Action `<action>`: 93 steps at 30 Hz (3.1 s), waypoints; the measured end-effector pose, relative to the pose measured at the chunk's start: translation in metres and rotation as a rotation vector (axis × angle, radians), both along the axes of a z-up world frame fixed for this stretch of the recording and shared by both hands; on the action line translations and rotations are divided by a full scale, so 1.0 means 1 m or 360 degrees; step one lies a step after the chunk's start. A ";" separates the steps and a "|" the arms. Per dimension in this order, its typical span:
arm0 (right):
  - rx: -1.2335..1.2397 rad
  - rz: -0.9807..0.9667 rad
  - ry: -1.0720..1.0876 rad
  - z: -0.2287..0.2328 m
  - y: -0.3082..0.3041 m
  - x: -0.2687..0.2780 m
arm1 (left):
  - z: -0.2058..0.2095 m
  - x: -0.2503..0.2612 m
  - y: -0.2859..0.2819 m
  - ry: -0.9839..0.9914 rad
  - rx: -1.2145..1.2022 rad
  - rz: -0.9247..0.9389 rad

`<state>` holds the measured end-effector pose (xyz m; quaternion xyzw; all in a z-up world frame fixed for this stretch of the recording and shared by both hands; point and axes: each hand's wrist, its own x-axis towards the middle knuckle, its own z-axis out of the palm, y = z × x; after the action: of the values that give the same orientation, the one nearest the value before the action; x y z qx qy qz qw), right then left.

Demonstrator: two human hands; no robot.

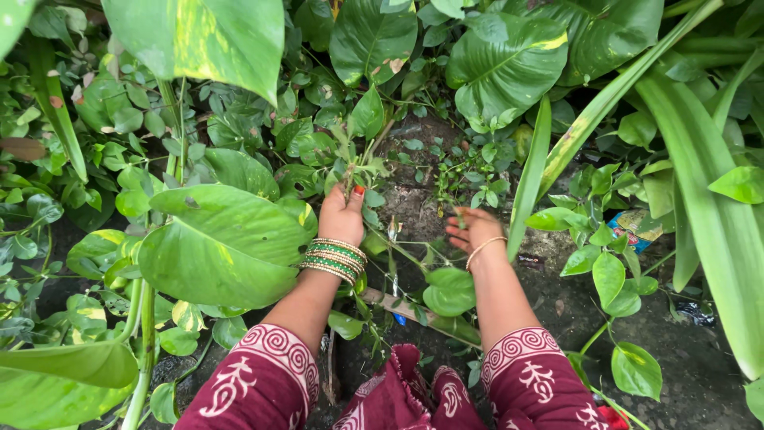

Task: The person removes weeds and small vine growth from around larger leafy plants by hand. They pull the unwanted stems from the soil to clear the ground between the foliage.

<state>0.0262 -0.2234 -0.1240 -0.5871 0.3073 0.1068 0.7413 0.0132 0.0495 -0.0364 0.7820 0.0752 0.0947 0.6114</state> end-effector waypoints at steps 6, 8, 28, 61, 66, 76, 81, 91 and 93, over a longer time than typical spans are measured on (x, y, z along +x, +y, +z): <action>-0.0157 0.0790 -0.0488 0.054 0.044 0.011 | 0.028 0.000 0.008 0.0071 0.0288 0.0152; -0.0318 0.1024 -0.0666 0.080 0.063 0.005 | 0.046 0.008 0.020 -0.0075 0.0275 0.0292; -0.0856 0.1885 -0.1587 0.231 0.149 0.046 | 0.097 0.078 0.036 -0.0567 -0.0291 0.0518; -0.0607 0.1353 -0.1785 0.416 0.218 0.034 | 0.466 0.023 0.136 -0.0850 -0.1344 -0.0002; -0.0630 0.1415 -0.2144 0.407 0.298 0.026 | 0.465 -0.007 0.190 -0.0935 -0.1541 0.0147; -0.2129 0.1289 -0.2517 0.492 0.399 -0.078 | 0.420 -0.104 0.376 -0.1029 0.0057 0.0945; -0.2065 0.1093 -0.3162 0.503 0.471 -0.113 | 0.399 -0.184 0.446 -0.0962 0.0403 0.1459; -0.1688 0.1442 -0.3828 0.477 0.617 -0.209 | 0.374 -0.373 0.513 -0.0657 0.0365 0.1567; -0.1672 0.1523 -0.3868 0.467 0.628 -0.228 | 0.374 -0.397 0.502 -0.0412 0.0740 0.1531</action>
<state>-0.2018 0.4050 0.3432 -0.5623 -0.7391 -0.3474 0.1301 -0.3839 0.5517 0.3372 0.7558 0.3254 0.4731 0.3147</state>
